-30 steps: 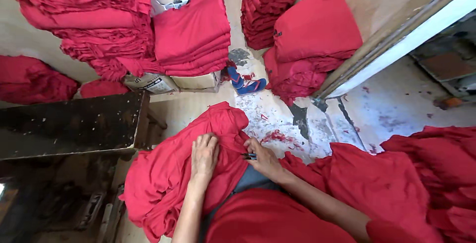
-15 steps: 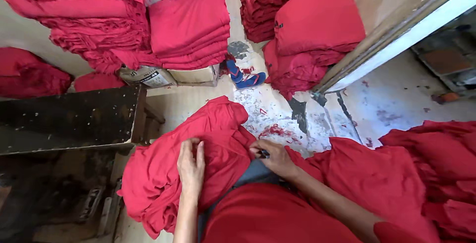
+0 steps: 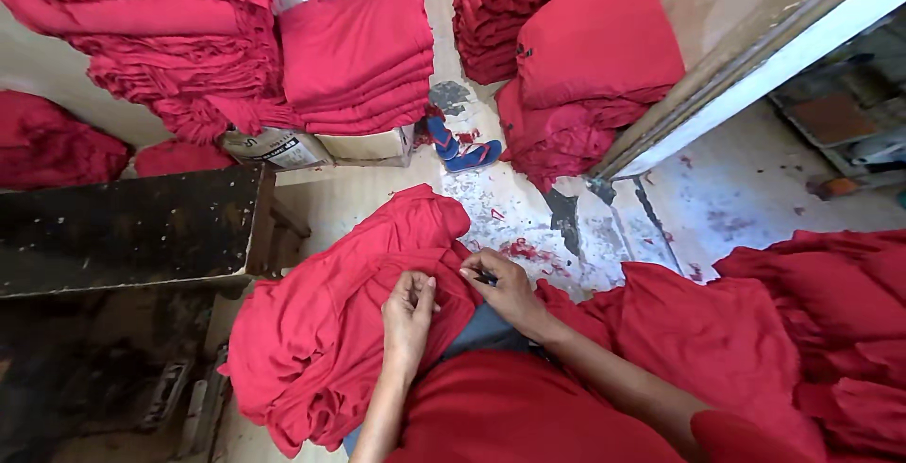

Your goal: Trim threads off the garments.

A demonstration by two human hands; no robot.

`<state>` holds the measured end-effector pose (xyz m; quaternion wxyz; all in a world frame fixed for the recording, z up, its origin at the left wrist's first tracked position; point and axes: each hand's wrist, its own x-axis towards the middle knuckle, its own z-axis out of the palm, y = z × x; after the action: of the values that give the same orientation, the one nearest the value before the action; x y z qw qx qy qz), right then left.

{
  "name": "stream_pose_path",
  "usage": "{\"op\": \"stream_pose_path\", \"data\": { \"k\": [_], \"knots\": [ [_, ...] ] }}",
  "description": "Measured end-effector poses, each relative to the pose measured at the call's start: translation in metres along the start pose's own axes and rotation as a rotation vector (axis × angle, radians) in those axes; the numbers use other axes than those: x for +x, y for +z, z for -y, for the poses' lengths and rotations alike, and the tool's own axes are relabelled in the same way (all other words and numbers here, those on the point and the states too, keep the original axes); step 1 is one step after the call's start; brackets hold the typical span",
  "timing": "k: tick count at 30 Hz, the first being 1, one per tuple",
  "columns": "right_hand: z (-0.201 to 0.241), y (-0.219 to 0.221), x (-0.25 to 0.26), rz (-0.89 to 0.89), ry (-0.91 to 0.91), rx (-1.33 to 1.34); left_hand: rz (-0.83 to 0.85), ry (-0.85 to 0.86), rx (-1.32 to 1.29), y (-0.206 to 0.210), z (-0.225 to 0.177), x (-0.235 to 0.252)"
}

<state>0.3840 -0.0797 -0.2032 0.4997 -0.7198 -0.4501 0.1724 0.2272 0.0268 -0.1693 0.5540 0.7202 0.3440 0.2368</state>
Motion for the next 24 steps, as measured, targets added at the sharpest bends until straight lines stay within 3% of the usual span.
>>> {"op": "stream_pose_path", "data": {
  "k": [4,8,14,20,22,24],
  "knots": [
    [0.000,0.005,0.013,0.155,-0.166,-0.224,0.014,-0.043,-0.027,0.004,0.004,0.004],
    [0.007,0.004,0.009,0.111,-0.260,-0.323,0.047,-0.078,0.058,0.000,0.007,-0.001],
    [0.025,-0.002,-0.012,0.207,-0.094,-0.146,0.050,-0.049,0.090,-0.006,0.013,-0.007],
    [0.017,0.000,-0.016,0.340,-0.206,0.076,0.113,-0.078,0.241,-0.005,0.011,0.002],
    [0.018,0.000,-0.011,0.264,-0.187,0.142,0.097,-0.075,0.236,-0.005,0.011,0.004],
    [0.020,0.000,-0.005,0.143,-0.045,0.061,0.062,-0.094,0.147,-0.005,0.010,0.004]
  ]
}}
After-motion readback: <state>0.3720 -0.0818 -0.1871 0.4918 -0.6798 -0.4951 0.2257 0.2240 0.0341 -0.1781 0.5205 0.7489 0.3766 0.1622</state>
